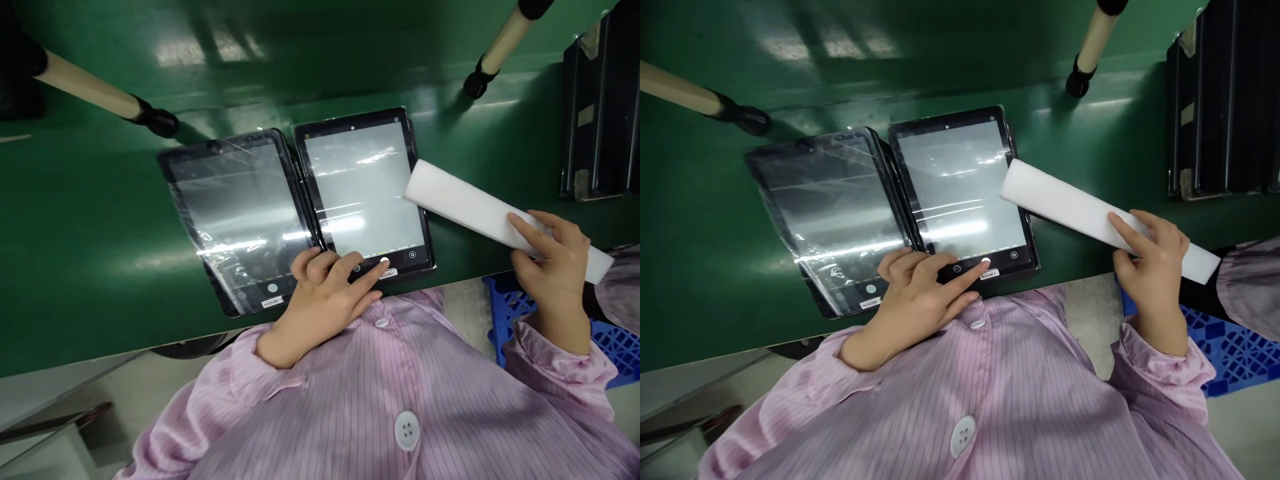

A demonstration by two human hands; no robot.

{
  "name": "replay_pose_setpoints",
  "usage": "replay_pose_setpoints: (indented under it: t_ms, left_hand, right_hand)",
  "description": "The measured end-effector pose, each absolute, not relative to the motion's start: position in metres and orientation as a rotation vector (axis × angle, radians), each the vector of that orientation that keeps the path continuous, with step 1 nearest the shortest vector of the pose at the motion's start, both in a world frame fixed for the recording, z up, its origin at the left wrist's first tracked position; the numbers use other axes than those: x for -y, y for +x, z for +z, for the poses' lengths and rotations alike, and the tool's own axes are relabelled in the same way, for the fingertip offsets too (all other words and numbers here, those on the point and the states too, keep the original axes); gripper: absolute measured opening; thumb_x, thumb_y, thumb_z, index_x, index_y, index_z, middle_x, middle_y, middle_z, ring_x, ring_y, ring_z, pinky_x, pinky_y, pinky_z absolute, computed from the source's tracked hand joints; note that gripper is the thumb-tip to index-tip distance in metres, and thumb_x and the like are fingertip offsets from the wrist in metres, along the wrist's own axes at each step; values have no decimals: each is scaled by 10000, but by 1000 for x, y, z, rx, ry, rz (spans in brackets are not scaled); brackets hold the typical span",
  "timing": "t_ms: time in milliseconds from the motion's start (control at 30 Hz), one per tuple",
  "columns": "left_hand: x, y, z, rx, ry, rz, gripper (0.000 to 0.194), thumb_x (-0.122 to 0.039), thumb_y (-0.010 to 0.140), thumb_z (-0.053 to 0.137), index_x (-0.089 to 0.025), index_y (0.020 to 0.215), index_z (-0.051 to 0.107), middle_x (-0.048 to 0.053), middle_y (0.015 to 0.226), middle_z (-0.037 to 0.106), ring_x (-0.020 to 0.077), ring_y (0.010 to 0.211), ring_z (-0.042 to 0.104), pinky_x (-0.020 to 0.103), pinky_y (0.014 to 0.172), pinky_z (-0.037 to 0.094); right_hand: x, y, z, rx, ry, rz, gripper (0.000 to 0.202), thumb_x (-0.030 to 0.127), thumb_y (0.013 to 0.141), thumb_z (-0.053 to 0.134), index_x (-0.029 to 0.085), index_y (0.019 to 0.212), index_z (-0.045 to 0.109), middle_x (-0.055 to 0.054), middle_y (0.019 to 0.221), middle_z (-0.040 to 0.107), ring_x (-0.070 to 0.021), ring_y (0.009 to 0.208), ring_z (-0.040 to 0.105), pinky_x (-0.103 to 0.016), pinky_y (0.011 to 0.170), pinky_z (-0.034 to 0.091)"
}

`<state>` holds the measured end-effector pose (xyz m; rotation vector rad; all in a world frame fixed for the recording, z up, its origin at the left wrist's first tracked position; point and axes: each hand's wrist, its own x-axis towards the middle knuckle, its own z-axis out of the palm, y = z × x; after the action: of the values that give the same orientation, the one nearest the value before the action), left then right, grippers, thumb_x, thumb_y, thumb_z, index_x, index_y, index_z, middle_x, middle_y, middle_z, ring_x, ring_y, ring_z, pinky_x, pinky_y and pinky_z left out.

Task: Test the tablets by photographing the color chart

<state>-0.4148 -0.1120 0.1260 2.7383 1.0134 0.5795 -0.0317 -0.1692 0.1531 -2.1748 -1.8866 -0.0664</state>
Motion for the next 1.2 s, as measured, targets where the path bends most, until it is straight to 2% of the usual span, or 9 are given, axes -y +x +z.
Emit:
replay_pose_setpoints:
  t_ms: [233, 367, 500, 667, 767, 867, 967, 1067, 1200]
  left_hand:
    - [117, -442, 126, -1044, 2629, 867, 455, -447, 1028, 635, -431, 1483, 644, 78, 952, 593, 266, 888, 535, 492, 895, 451]
    - [119, -452, 124, -1047, 2671, 890, 416, -370, 1013, 641, -356, 1425, 699, 95, 968, 591, 280, 918, 542, 488, 880, 452]
    - [118, -459, 123, -1083, 2713, 925, 297, -329, 993, 659, -263, 1255, 780, 102, 993, 576, 280, 929, 534, 488, 874, 452]
    - [118, -482, 115, -1284, 2630, 931, 297, -340, 957, 704, -367, 1234, 806, 105, 999, 630, 288, 922, 576, 524, 864, 458]
    - [117, -502, 111, -1489, 2546, 969, 277, -348, 958, 693, -365, 1204, 821, 106, 1040, 648, 292, 955, 602, 553, 905, 447]
    - [115, -523, 105, -1721, 2302, 976, 296, -368, 961, 685, -341, 1228, 811, 125, 1154, 634, 326, 1089, 610, 584, 995, 454]
    - [105, -541, 88, -1847, 1923, 1057, 420, -434, 949, 713, -330, 1355, 741, 133, 1315, 587, 352, 1267, 575, 581, 1113, 461]
    - [85, -552, 64, -1769, 1550, 1182, 573, -531, 955, 707, -346, 1488, 607, 109, 1414, 579, 318, 1305, 601, 550, 1157, 489]
    - [61, -553, 44, -1567, 1258, 1270, 652, -605, 941, 729, -332, 1503, 542, 96, 1421, 649, 285, 1337, 637, 506, 1201, 484]
  right_hand:
    - [164, -22, 150, 1905, -2141, -105, 398, 274, 875, 641, 335, 1227, 817, -61, 1343, 751, -309, 1153, 706, -556, 1059, 487]
    - [162, -19, 148, 1925, -2131, -124, 394, 289, 880, 631, 325, 1224, 820, -59, 1334, 754, -300, 1145, 706, -544, 1057, 494]
    - [158, -19, 148, 1940, -2141, -144, 386, 291, 886, 628, 319, 1218, 822, -62, 1330, 757, -304, 1143, 709, -537, 1043, 502]
    - [158, 0, 142, 1975, -2072, -210, 387, 310, 875, 660, 365, 1226, 811, -40, 1314, 771, -316, 1092, 725, -543, 979, 539]
    - [154, 17, 137, 1984, -2029, -298, 437, 335, 841, 698, 431, 1256, 793, -22, 1290, 786, -326, 1013, 733, -547, 904, 560]
    - [140, 15, 139, 2013, -1953, -342, 587, 286, 755, 736, 496, 1303, 759, -15, 1266, 797, -329, 924, 738, -537, 822, 571]
    - [120, -24, 149, 2111, -1790, -248, 699, 222, 759, 746, 522, 1388, 696, -19, 1338, 767, -335, 1026, 750, -531, 879, 580]
    - [98, -79, 156, 2240, -1618, -82, 622, 232, 864, 722, 466, 1438, 670, -54, 1433, 706, -339, 1194, 717, -560, 1017, 544]
    - [76, -119, 153, 2368, -1640, -74, 477, 187, 906, 630, 352, 1336, 753, -101, 1396, 711, -356, 1234, 689, -620, 1061, 491]
